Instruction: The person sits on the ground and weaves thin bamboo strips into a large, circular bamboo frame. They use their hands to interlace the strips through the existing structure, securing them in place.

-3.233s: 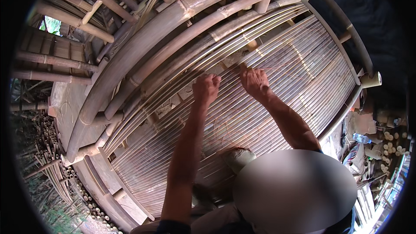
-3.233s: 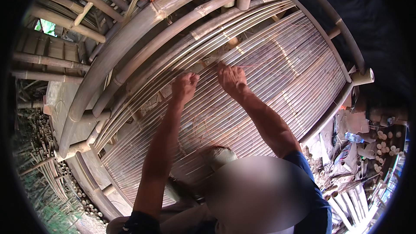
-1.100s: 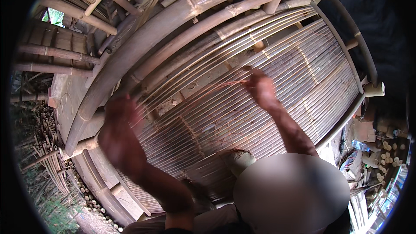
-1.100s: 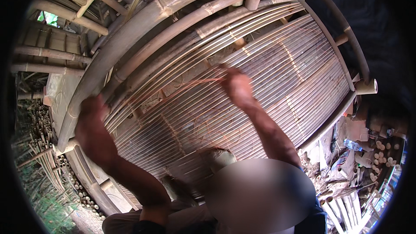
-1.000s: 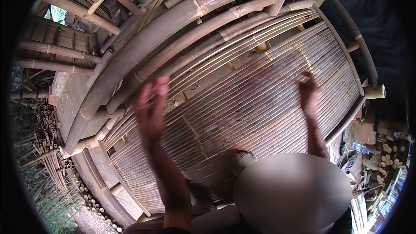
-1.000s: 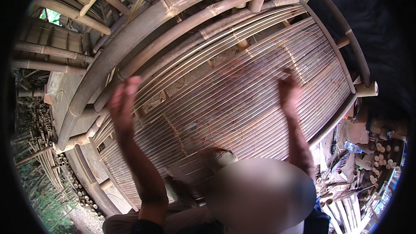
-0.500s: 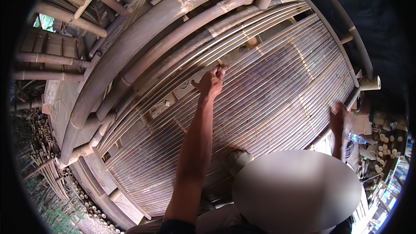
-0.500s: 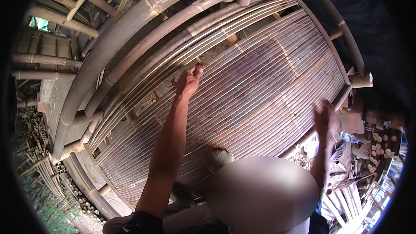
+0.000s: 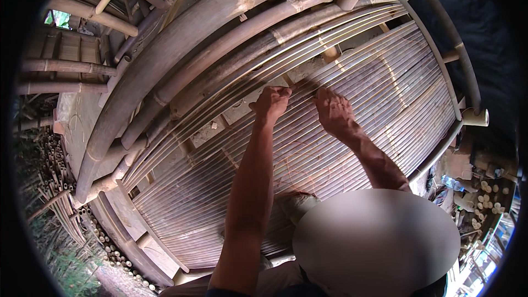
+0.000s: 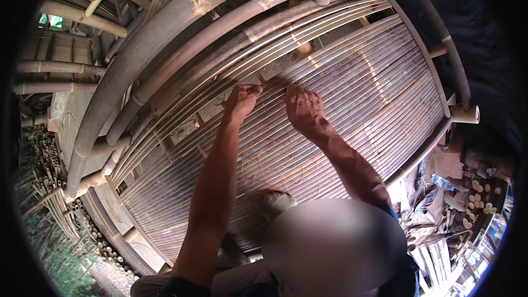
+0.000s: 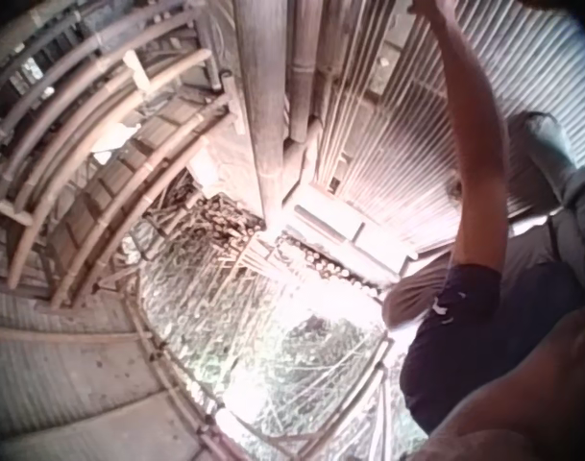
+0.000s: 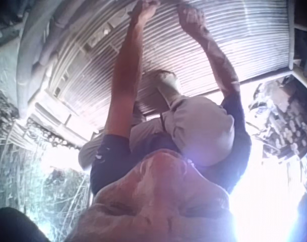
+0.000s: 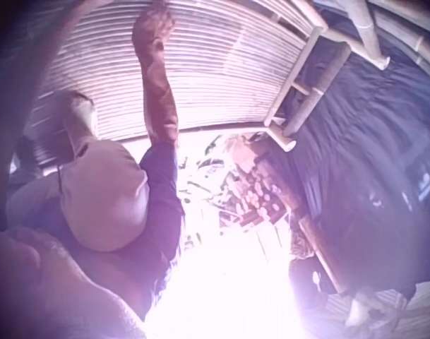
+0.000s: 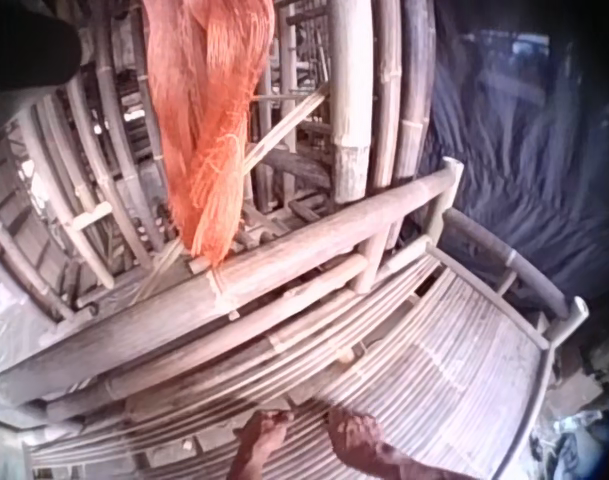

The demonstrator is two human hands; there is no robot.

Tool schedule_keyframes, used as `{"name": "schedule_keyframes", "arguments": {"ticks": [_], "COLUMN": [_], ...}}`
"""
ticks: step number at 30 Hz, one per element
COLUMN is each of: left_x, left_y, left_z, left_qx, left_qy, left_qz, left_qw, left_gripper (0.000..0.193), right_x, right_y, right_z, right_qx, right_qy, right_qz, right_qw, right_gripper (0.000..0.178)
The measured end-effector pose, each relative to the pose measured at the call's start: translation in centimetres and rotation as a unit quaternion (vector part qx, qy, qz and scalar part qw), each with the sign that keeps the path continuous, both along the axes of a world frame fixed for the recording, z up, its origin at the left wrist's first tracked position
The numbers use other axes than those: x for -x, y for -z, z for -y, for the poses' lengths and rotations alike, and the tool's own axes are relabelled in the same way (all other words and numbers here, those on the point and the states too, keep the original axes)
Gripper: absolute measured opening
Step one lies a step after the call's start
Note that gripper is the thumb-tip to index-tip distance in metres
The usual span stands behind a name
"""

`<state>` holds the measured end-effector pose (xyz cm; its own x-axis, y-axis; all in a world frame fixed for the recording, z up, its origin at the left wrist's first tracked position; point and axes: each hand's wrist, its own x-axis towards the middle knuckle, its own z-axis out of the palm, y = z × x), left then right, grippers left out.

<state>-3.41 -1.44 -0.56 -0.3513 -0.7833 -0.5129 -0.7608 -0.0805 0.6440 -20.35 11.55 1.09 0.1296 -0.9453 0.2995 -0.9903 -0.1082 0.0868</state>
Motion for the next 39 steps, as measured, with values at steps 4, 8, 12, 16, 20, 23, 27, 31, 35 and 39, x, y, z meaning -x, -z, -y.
{"name": "schedule_keyframes", "arguments": {"ticks": [4, 8, 12, 16, 20, 23, 27, 31, 35, 39], "left_x": [-0.4, 0.0, 0.1, -0.1, 0.7, -0.1, 0.6, -0.5, 1.0, -0.3], "left_y": [0.5, 0.9, 2.1, 1.5, -1.2, -0.7, -0.7, 0.0, -1.3, -1.0], "left_z": [0.3, -0.3, 0.0, -0.2, -0.4, -0.5, -0.4, 0.1, -0.9, -0.5], "left_qx": [-0.019, 0.034, 0.049, 0.050, 0.033, 0.051, 0.045, 0.011, 0.054, 0.051], "left_qy": [0.022, 0.016, 0.016, -0.001, 0.025, 0.000, 0.005, 0.021, 0.014, 0.018], "left_qz": [-0.082, -0.022, -0.020, -0.032, 0.030, 0.027, 0.042, 0.040, 0.014, 0.006], "left_qw": [0.996, 0.999, 0.998, 0.998, 0.999, 0.998, 0.998, 0.999, 0.998, 0.998], "left_gripper": [0.041, 0.040, 0.039, 0.038, 0.037, 0.038, 0.039, 0.039, 0.040, 0.044], "right_x": [1.6, 3.4, 2.8, 1.5, 1.4, 0.5, 2.1, 2.7, 8.0, 3.3], "right_y": [-0.2, -2.4, -1.4, -1.2, -2.7, -7.7, -10.7, -15.0, -10.8, -10.6], "right_z": [-0.7, 0.6, 0.6, -0.6, -2.3, -1.0, -0.8, 4.5, 3.7, 1.1], "right_qx": [0.033, -0.026, -0.070, -0.071, -0.215, -0.440, -0.539, -0.151, -0.116, -0.384], "right_qy": [-0.057, 0.087, 0.087, 0.010, 0.003, 0.129, -0.134, -0.077, 0.013, -0.014], "right_qz": [-0.017, 0.186, 0.178, 0.135, 0.454, 0.563, 0.645, 0.766, -0.024, 0.081], "right_qw": [0.998, 0.978, 0.978, 0.988, 0.865, 0.688, 0.525, 0.620, 0.993, 0.920], "right_gripper": [0.052, 0.055, 0.025, 0.020, 0.023, 0.028, 0.048, 0.053, 0.036, 0.015]}}
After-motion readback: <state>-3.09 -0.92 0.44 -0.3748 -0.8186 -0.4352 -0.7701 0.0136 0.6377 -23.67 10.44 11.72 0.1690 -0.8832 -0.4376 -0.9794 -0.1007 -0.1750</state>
